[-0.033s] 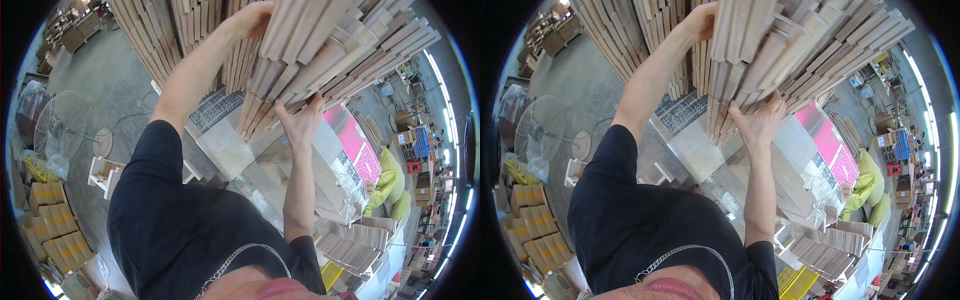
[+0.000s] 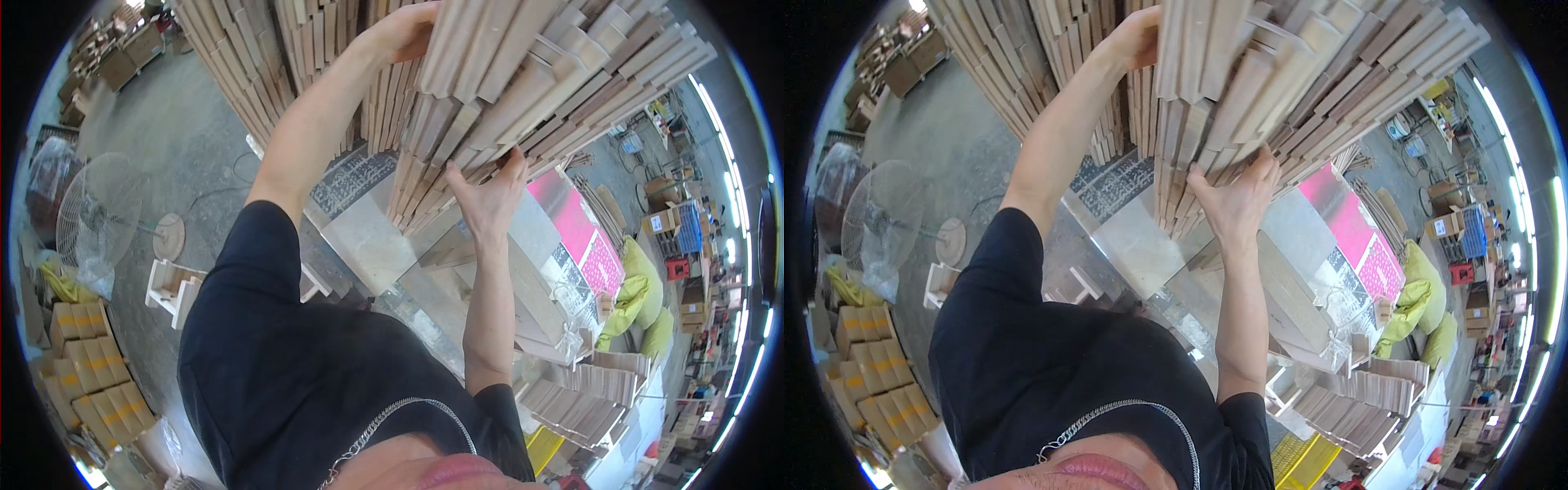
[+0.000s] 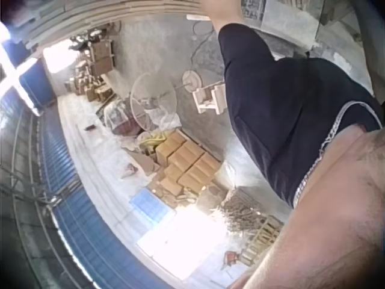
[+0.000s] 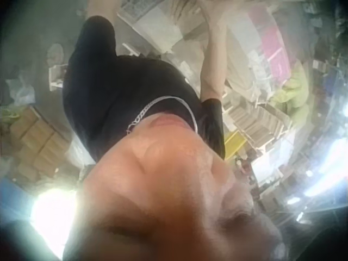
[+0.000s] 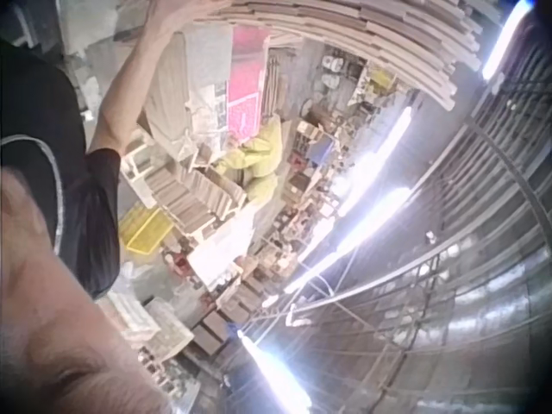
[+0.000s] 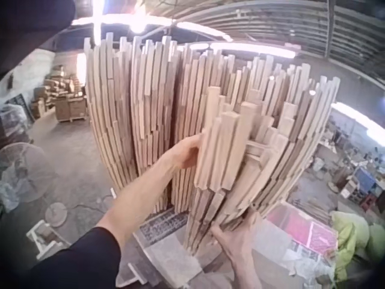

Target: Assembling small wooden furniture components into 'H' shapes and stacking them onto a large pallet.

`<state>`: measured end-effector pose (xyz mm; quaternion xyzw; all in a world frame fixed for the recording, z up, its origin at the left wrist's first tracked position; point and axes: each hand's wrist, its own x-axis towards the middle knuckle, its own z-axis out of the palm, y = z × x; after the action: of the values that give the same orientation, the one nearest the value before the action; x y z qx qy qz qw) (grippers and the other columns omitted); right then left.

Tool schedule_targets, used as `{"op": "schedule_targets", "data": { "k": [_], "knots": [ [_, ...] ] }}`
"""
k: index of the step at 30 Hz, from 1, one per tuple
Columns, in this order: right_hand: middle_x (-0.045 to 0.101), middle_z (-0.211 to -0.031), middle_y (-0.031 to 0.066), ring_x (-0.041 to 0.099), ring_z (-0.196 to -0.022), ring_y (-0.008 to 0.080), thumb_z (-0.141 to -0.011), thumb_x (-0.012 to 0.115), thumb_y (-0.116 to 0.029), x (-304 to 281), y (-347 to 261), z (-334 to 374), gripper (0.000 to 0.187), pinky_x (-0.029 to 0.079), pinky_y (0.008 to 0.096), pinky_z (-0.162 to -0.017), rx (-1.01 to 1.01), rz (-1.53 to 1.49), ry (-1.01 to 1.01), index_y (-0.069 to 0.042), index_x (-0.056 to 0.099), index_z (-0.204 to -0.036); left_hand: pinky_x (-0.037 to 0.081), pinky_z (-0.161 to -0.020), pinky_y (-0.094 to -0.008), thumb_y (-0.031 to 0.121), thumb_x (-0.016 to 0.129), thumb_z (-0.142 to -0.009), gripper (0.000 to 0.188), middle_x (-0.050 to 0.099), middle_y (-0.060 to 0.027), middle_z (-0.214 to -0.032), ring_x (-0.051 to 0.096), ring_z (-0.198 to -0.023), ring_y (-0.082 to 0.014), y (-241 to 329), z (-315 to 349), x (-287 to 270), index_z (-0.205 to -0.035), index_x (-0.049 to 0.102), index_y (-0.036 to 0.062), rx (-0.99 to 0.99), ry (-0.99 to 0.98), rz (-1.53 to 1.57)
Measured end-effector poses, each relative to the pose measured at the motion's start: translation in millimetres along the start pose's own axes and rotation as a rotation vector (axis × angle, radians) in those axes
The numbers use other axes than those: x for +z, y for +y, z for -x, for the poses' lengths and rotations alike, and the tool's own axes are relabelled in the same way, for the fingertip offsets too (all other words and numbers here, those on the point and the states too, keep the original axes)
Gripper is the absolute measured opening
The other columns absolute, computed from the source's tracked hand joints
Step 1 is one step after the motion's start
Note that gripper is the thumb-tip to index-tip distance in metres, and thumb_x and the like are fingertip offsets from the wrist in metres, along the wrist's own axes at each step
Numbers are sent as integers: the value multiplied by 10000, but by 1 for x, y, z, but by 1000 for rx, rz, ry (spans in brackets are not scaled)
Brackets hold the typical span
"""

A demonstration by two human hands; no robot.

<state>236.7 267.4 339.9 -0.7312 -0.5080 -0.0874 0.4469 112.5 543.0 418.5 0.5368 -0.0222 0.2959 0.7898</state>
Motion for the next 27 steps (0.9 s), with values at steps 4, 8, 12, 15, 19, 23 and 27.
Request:
{"op": "schedule_targets", "data": {
  "k": [4,8,12,15,19,23,27],
  "knots": [
    [528,-1218,290,515,-1192,445,-663,877,-343,3,-1,-2,956,439,501,-1052,17,0,17,161,434,-1343,570,-1018,-431,469,581,-1016,544,693,-117,-1318,688,-1178,-225,-8,13,15,-1357,642,50,137,100,-297],
    [515,-1262,306,496,-1223,459,-678,869,-344,-2,-6,1,959,434,505,-1075,34,-51,-20,167,419,-1353,488,-1098,-414,526,708,-943,628,671,-90,-1345,634,-1239,-197,-5,20,6,-1365,634,67,34,89,-293],
    [493,-1317,309,448,-1295,446,-691,880,-342,-9,-9,2,953,435,498,-1081,-5,-35,-32,168,420,-1354,602,-936,-371,490,754,-924,641,687,-78,-1310,686,-1145,-176,14,17,-2,-1388,605,74,13,70,-439],
    [495,-1337,324,471,-1273,454,-700,896,-355,-14,-4,1,965,432,490,-1099,-85,-9,-50,186,426,-1347,629,-903,-357,588,810,-828,792,705,-79,-1263,707,-1115,-183,0,18,-2,-1392,594,75,88,104,-441],
    [502,-1324,334,483,-1264,457,-713,891,-360,-16,-6,-1,979,441,494,-1088,-35,-42,-105,205,413,-1354,638,-920,-373,698,850,-678,964,725,-89,-1205,719,-1101,-198,-5,20,12,-1360,618,58,92,213,-471],
    [504,-1310,347,487,-1253,462,-725,881,-367,-11,-4,-1,998,450,499,-1077,-79,-41,-84,218,393,-1369,650,-888,-374,700,863,-644,972,733,-94,-1186,734,-1064,-201,-1,18,13,-1328,641,46,79,238,-457],
    [503,-1301,344,489,-1237,462,-729,875,-373,-9,-5,-1,989,453,498,-1071,-82,-28,-73,217,397,-1362,655,-867,-375,626,882,-701,877,740,-94,-1166,744,-1033,-206,-6,18,-7,-1318,648,49,63,187,-427]
  ]
}}
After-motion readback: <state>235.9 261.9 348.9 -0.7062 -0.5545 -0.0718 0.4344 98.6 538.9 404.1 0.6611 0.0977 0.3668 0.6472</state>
